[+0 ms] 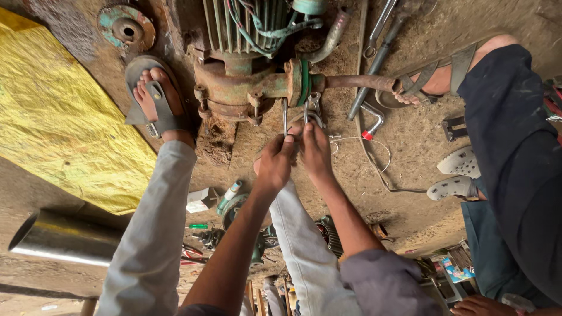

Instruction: The person uses two wrenches to tighten bolts on a motor assembly. They adjust the wrenches and apply force to secure the components of the machinery.

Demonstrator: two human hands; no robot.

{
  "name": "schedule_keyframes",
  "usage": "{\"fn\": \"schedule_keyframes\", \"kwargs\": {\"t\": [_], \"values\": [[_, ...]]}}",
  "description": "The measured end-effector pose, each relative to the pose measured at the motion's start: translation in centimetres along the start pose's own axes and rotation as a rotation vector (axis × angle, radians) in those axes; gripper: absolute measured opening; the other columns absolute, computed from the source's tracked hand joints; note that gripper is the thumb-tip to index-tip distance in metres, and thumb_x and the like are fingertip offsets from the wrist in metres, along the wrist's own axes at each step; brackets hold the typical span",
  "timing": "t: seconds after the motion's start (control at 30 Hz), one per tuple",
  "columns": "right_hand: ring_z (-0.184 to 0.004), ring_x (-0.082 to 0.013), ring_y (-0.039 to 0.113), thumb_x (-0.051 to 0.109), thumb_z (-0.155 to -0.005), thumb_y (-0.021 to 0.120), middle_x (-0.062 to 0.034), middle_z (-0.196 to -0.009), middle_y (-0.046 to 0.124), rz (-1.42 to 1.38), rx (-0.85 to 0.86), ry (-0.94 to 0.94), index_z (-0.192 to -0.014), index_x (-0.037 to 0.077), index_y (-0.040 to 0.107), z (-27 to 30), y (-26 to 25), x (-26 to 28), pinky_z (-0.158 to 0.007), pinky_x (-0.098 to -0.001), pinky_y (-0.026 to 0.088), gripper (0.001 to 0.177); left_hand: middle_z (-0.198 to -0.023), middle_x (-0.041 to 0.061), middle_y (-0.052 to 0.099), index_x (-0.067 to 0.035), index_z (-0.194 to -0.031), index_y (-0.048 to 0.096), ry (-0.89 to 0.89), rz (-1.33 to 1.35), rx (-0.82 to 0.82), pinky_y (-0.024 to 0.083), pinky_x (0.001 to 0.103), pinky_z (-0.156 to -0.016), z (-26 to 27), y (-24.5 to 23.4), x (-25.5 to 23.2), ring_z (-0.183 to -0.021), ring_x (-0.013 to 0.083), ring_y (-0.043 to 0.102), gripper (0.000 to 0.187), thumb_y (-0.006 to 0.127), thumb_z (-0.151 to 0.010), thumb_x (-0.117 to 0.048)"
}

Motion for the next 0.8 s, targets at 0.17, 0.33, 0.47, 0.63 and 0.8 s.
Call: {"fn": "schedule_keyframes", "kwargs": {"t": [0.17,0.33,0.47,0.63,0.8], "values": [[-0.067,-0.0068,0.055,0.035,-0.112,0.035,-0.0006,-0.086,0.064,-0.058,-0.003,0.013,-0.118,0.004,0.06,-1.5,-0.1,-3.0,-0.057,-0.0225,0.044,0.04,-0.078,0.007,0.063,0.0,-0.1,0.069,0.083,-0.129,-0.142,0.048,0.03,-0.065,0.5,0.4,-1.2,-0.071,0.0146,0.058,0.039,0.047,-0.106,-0.032],[-0.079,-0.0084,0.052,0.034,-0.119,0.045,0.0024,-0.087,0.053,-0.233,0.021,0.043,-0.108,0.004,0.055,-1.3,-0.9,-4.6,-0.071,-0.0259,0.045,0.033,-0.072,0.004,0.061,-0.004,-0.096,0.073,-0.21,-0.012,-0.216,0.046,0.029,-0.061,1.9,2.1,-2.9,-0.065,0.014,0.057,0.04,0.049,-0.106,-0.034],[-0.081,-0.008,0.056,0.042,-0.111,0.044,0.0024,-0.086,0.059,-0.168,0.077,0.017,-0.11,0.009,0.058,-2.9,0.3,-3.1,-0.075,-0.0252,0.049,0.036,-0.064,0.002,0.05,-0.003,-0.091,0.061,-0.398,0.364,-0.178,0.036,0.034,-0.046,1.9,1.8,-5.9,-0.052,0.016,0.045,0.03,0.053,-0.104,-0.028],[-0.066,-0.0057,0.045,0.048,-0.108,0.048,0.0051,-0.078,0.051,-0.037,0.04,0.109,-0.11,0.009,0.063,-1.0,-1.7,-4.1,-0.059,-0.0244,0.04,0.042,-0.064,0.002,0.05,0.001,-0.096,0.06,-0.349,0.482,-0.033,0.037,0.033,-0.046,1.9,2.1,-5.3,-0.052,0.0144,0.043,0.027,0.044,-0.105,-0.019],[-0.053,-0.0054,0.038,0.046,-0.107,0.05,0.0074,-0.062,0.04,-0.148,0.037,0.146,-0.108,0.009,0.062,-0.9,-1.6,-3.7,-0.052,-0.0254,0.04,0.039,-0.067,0.0,0.052,0.001,-0.109,0.067,-0.314,0.286,-0.065,0.037,0.029,-0.051,1.9,1.0,-5.1,-0.056,0.0111,0.043,0.034,0.045,-0.107,-0.025]]}}
Point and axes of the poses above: each hand's wrist, its own z-axis away from the middle knuckle, its own y-axis out of the palm, x = y × z, the point moved 3 cm from there along -z, towards the middle knuckle
